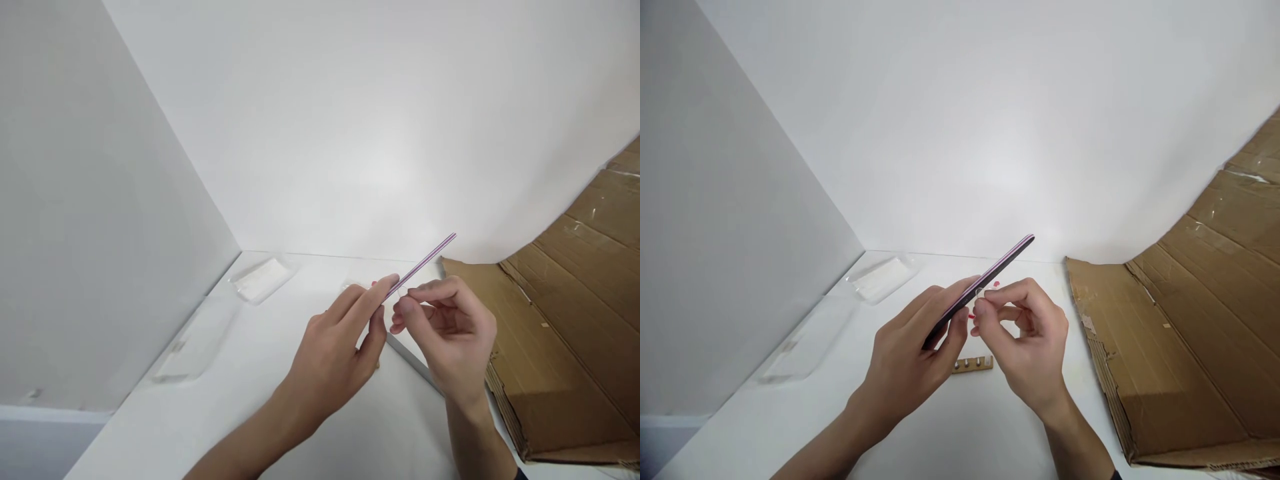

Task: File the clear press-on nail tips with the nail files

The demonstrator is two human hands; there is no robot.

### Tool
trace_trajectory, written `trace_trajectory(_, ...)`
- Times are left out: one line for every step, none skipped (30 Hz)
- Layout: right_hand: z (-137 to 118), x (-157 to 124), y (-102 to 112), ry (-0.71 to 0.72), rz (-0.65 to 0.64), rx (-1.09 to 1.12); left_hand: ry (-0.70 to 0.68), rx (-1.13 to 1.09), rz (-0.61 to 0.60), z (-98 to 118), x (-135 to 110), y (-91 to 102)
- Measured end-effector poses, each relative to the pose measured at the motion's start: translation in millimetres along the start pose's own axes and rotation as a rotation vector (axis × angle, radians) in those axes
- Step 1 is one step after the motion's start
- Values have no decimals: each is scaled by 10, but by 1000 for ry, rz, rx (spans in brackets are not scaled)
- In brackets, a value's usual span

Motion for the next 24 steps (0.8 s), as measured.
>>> trace_trajectory(5, -4, -2, 8, 9, -7, 0, 15, 5, 3, -5, -6)
trace_trajectory(7, -6, -1, 19, 27, -14, 4, 29, 5, 5, -9, -14)
trace_trajectory(7, -8, 2, 33, 47, -21, 10, 43, 2, 5, -14, -24)
trace_trajectory(4, -9, 8, 46, 71, -27, 16, 56, 1, 5, -17, -32)
trace_trajectory(1, -8, 14, 54, 88, -31, 21, 67, 1, 4, -20, -38)
trace_trajectory(-1, -5, 18, 54, 94, -31, 25, 76, 1, 1, -23, -44)
trace_trajectory(-2, 1, 19, 49, 86, -26, 26, 82, 1, -3, -25, -49)
trace_trajectory(1, 8, 18, 36, 69, -18, 24, 85, 1, -8, -29, -54)
trace_trajectory(4, 14, 17, 25, 53, -8, 22, 85, 1, -15, -32, -59)
trace_trajectory(8, 19, 17, 19, 43, 1, 20, 83, -1, -24, -37, -65)
trace_trajectory(13, 22, 19, 18, 42, 9, 20, 80, -5, -34, -41, -71)
trace_trajectory(19, 24, 21, 20, 45, 15, 20, 74, -9, -45, -46, -77)
trace_trajectory(27, 25, 21, 23, 44, 19, 20, 69, -10, -55, -50, -82)
trace_trajectory(36, 26, 17, 28, 37, 22, 21, 63, -10, -63, -53, -86)
trace_trajectory(45, 28, 11, 32, 21, 25, 21, 58, -10, -70, -55, -88)
trace_trajectory(54, 30, 5, 34, 7, 25, 23, 53, -13, -75, -56, -91)
trace_trajectory(60, 32, 6, 39, 4, 23, 25, 47, -19, -78, -56, -93)
trace_trajectory(64, 34, 11, 44, 9, 20, 28, 42, -27, -80, -55, -95)
trace_trajectory(65, 36, 16, 50, 15, 17, 28, 38, -32, -79, -54, -95)
trace_trajectory(64, 38, 20, 55, 15, 16, 26, 36, -35, -76, -53, -94)
trace_trajectory(61, 39, 20, 61, 9, 13, 21, 37, -37, -71, -52, -91)
trace_trajectory(57, 40, 21, 66, 8, 6, 17, 40, -36, -66, -50, -88)
trace_trajectory(52, 38, 24, 72, 16, -7, 15, 47, -33, -62, -47, -85)
trace_trajectory(47, 34, 31, 80, 37, -24, 17, 56, -31, -59, -45, -84)
Point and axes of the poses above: each hand's wrist, its own x-axis towards the middle knuckle, its own y-axis out of the back of the hand, z = x × y, the point moved 4 cm from there along x, towards the middle knuckle, and after that the axes turned 10 degrees about -z, right-handed, at the moved point
